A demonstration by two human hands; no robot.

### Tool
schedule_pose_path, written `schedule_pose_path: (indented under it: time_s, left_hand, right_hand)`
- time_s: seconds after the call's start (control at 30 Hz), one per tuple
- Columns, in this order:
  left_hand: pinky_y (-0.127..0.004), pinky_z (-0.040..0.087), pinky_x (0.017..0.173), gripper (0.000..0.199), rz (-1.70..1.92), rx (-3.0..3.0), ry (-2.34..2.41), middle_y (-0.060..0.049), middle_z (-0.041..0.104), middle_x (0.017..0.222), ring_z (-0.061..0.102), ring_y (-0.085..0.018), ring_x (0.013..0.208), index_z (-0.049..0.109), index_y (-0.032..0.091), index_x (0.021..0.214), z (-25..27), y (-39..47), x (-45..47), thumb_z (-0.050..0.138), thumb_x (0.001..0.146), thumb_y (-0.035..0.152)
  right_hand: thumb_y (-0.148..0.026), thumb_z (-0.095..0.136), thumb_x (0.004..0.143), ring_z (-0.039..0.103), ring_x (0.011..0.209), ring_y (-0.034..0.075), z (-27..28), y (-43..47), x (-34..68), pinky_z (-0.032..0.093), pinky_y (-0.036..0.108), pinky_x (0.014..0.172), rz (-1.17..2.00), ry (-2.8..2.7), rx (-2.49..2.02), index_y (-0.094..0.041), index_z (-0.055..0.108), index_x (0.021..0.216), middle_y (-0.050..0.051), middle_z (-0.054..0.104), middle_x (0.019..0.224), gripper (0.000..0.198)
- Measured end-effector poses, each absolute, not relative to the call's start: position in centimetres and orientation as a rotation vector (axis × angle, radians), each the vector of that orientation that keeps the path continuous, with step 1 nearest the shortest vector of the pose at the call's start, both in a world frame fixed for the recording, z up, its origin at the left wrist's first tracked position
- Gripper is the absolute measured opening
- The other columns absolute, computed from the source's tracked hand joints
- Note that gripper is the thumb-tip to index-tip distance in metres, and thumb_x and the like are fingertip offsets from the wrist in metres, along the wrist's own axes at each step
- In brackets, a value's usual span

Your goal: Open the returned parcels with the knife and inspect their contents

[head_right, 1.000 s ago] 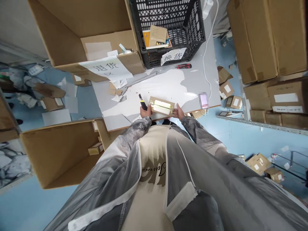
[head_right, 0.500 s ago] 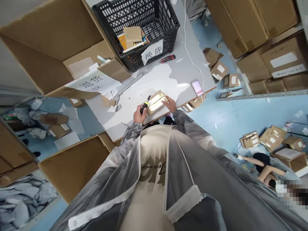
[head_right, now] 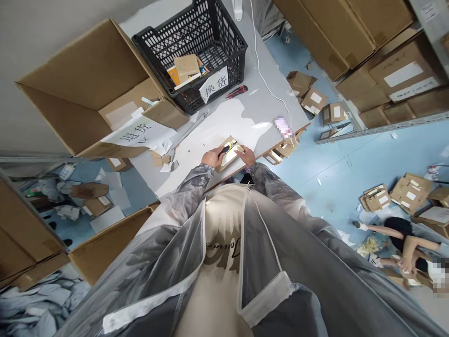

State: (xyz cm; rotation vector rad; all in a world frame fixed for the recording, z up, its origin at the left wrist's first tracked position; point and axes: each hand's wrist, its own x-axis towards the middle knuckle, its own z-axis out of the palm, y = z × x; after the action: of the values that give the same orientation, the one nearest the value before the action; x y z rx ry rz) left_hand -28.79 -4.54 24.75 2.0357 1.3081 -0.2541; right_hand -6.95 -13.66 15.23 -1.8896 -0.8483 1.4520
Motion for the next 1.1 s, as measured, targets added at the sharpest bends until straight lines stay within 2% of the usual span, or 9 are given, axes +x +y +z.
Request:
schedule_pose_path:
  time_s: [0.13,0.37,0.6,0.77,0.9,0.97,1.03,1.1]
  left_hand:
    - [-0.046,0.061,0.115,0.055,-0.373,2.099,1.268,-0.024,0.087,0.149,0.082,-0.045,0.131,0.074,0.020,0.171,25.2,-4.6,-28.9,0.064,0.120,0.037]
    - [-0.055,0.060,0.117,0.046,-0.532,2.077,1.355,-0.027,0.086,0.139,0.083,-0.050,0.129,0.081,0.021,0.159,26.3,-5.2,-28.2,0.070,0.115,0.031]
    - [-0.051,0.060,0.109,0.045,-0.671,2.065,1.488,-0.026,0.086,0.127,0.085,-0.049,0.125,0.083,0.023,0.153,28.9,-8.7,-32.8,0.075,0.109,0.024]
    - [-0.050,0.059,0.107,0.039,-0.636,1.973,1.655,-0.024,0.085,0.125,0.085,-0.046,0.124,0.084,0.028,0.149,30.8,-12.5,-35.7,0.065,0.115,0.026]
    - [-0.047,0.058,0.104,0.044,-0.625,1.914,1.739,-0.023,0.084,0.130,0.085,-0.043,0.123,0.082,0.031,0.157,31.3,-14.1,-35.6,0.061,0.120,0.027]
    - [-0.045,0.057,0.101,0.047,-0.618,1.889,1.762,-0.022,0.084,0.133,0.084,-0.042,0.123,0.081,0.035,0.163,31.4,-14.4,-35.5,0.059,0.122,0.030]
    - [-0.042,0.057,0.099,0.050,-0.606,1.864,1.783,-0.019,0.084,0.137,0.084,-0.040,0.124,0.079,0.038,0.168,31.4,-14.4,-35.3,0.057,0.124,0.033]
    - [-0.041,0.057,0.097,0.051,-0.597,1.838,1.792,-0.018,0.083,0.140,0.083,-0.039,0.125,0.078,0.040,0.170,31.5,-14.4,-35.2,0.055,0.125,0.034]
  right_hand:
    - [-0.050,0.079,0.112,0.084,0.138,0.031,15.2,-13.6,-6.9,0.065,0.038,0.125,1.442,-0.848,-1.873,-0.025,0.086,0.149,0.008,0.092,0.147,0.045]
    - [-0.055,0.073,0.114,0.083,0.140,0.033,15.6,-13.2,-7.5,0.062,0.043,0.130,1.393,-0.861,-1.961,-0.026,0.083,0.147,0.012,0.090,0.149,0.046]
    - [-0.053,0.061,0.118,0.082,0.138,0.033,16.1,-12.8,-7.8,0.062,0.043,0.130,1.354,-0.869,-2.109,-0.024,0.080,0.143,0.015,0.090,0.144,0.043]
    - [-0.045,0.053,0.119,0.080,0.146,0.038,16.5,-12.3,-7.5,0.062,0.049,0.133,1.351,-0.966,-2.183,-0.016,0.080,0.152,0.022,0.086,0.153,0.052]
    - [-0.043,0.049,0.121,0.080,0.150,0.040,17.0,-11.6,-7.3,0.062,0.051,0.135,1.350,-1.051,-2.332,-0.011,0.079,0.160,0.026,0.083,0.158,0.058]
    - [-0.043,0.052,0.121,0.070,0.166,0.043,17.4,-11.3,-7.2,0.055,0.057,0.144,1.298,-1.091,-2.380,-0.009,0.073,0.170,0.029,0.073,0.175,0.063]
    - [-0.038,0.054,0.121,0.046,0.187,0.045,18.0,-11.0,-7.3,0.038,0.067,0.154,1.122,-1.276,-2.400,-0.008,0.060,0.184,0.030,0.051,0.196,0.070]
    - [-0.028,0.053,0.120,0.024,0.196,0.043,18.4,-10.5,-7.6,0.019,0.074,0.159,0.907,-1.705,-2.271,-0.009,0.051,0.192,0.026,0.035,0.206,0.074]
